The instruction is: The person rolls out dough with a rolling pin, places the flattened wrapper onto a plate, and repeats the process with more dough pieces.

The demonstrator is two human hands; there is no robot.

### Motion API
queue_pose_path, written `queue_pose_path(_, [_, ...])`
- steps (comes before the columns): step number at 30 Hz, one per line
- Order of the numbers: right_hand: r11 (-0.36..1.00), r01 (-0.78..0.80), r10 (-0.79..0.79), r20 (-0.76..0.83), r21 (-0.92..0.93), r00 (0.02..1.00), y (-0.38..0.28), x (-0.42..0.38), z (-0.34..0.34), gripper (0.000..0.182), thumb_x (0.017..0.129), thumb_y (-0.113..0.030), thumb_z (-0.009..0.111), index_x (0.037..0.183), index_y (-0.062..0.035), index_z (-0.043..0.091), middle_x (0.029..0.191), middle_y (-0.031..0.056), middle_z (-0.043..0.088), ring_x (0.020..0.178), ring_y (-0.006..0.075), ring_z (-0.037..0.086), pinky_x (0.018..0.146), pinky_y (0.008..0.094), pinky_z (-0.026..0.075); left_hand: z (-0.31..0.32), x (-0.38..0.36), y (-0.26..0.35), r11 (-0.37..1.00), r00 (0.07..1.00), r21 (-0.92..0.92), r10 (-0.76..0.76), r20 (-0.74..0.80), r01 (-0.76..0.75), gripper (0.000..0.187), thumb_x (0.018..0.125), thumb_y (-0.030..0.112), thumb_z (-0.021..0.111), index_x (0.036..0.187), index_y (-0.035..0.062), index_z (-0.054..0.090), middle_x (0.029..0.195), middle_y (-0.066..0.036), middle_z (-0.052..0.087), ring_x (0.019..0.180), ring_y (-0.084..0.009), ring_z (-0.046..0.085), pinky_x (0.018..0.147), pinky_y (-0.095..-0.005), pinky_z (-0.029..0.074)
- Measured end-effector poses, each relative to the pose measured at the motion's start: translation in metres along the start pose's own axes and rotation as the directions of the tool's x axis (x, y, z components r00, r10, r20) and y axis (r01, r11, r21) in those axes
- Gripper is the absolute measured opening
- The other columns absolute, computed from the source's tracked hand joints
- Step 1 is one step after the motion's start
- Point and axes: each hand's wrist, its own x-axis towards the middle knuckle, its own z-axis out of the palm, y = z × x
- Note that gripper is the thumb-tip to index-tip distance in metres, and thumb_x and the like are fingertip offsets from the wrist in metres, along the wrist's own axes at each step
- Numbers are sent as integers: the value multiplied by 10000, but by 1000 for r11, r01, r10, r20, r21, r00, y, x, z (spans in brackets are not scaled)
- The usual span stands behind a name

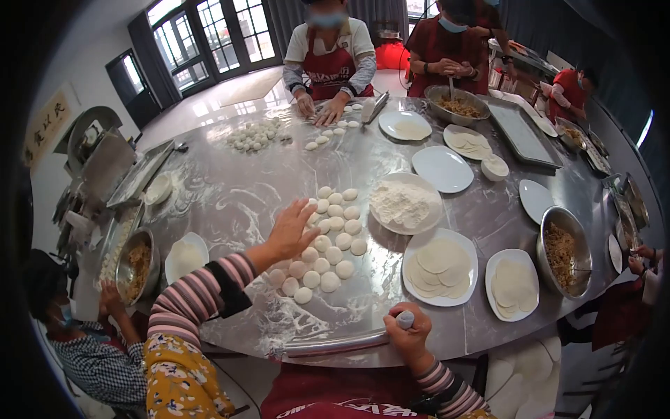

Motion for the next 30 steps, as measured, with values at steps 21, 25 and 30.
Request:
queue_pose_path(21, [977, 213, -209, 162, -7, 964, -15, 13, -7, 138, 682, -7, 695, 760, -16, 581, 681, 91, 576, 568, 170, 556, 531, 273, 451, -28, -35, 53, 965, 989, -226, -145, -40, 132, 298, 805, 285, 606, 995, 56, 590, 992, -176, 591, 920, -336, 578, 783, -396, 457])
queue_pose_path(25, [986, 164, -165, 121, 18, 979, -14, 7, -4, 121, 690, 13, 671, 762, -8, 576, 698, 75, 573, 590, 147, 540, 549, 261, 440, -35, -109, 37, 927, 930, -95, -354, 103, 363, 301, 778, 322, 636, 720, 31, 586, 657, -125, 603, 657, -299, 613, 605, -391, 467])
queue_pose_path(30, [982, 177, -168, 124, -68, 978, -28, 8, -4, 111, 695, 17, 655, 761, -10, 569, 736, 83, 563, 656, 152, 535, 613, 270, 439, -8, -135, 46, 885, 901, -180, -407, 149, 429, 339, 746, 366, 657, 728, 37, 576, 686, -133, 603, 678, -293, 604, 601, -389, 458])
